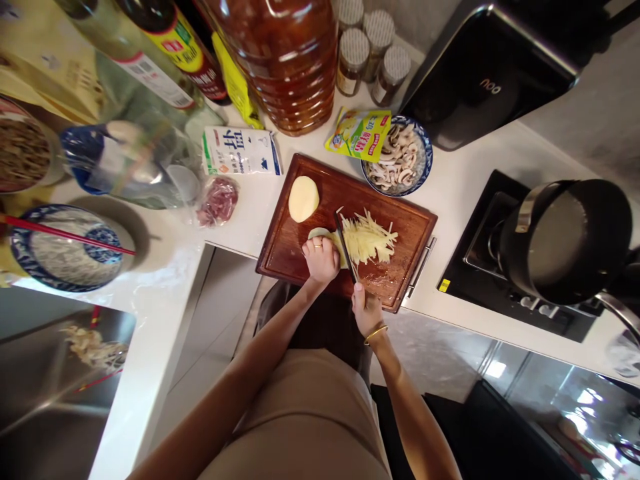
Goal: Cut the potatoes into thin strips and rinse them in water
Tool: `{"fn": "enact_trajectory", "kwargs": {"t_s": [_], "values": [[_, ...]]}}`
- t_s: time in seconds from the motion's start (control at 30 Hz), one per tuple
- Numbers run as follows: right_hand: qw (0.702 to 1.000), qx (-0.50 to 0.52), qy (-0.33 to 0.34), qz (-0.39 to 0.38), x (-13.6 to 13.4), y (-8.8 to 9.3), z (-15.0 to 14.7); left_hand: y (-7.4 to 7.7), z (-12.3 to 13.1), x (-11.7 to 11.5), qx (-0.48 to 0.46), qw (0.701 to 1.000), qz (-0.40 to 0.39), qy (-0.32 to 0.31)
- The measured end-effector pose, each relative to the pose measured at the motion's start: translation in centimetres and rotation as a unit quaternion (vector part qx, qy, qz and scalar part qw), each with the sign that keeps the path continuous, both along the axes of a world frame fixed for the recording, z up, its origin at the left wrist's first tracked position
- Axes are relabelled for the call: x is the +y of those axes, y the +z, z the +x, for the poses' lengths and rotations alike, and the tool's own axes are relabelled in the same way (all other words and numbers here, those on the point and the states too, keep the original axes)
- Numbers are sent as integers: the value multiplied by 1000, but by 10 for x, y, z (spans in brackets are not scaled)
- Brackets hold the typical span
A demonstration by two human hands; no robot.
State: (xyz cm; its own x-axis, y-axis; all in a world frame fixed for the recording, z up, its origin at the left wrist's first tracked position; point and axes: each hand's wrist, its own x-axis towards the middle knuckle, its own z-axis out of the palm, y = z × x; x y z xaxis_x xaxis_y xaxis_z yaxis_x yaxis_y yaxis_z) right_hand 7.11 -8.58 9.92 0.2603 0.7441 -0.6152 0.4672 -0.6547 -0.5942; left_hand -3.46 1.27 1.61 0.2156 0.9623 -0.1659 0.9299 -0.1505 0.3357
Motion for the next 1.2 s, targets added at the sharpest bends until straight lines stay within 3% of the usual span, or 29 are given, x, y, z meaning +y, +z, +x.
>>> {"fn": "enact_trajectory", "kwargs": {"t_s": [0.43,0.83,1.1,1.2], "values": [[1000,10,-11,-24,-5,-1,4,2,0,1,-7,1000,-18,4],[998,-49,24,-17,-10,2,-4,1,0,0,3,1000,-24,0],[998,-60,16,7,13,-35,-8,0,0,0,4,1000,-18,0],[1000,-17,-5,-1,17,-38,-4,1,0,0,0,1000,-11,1]]}}
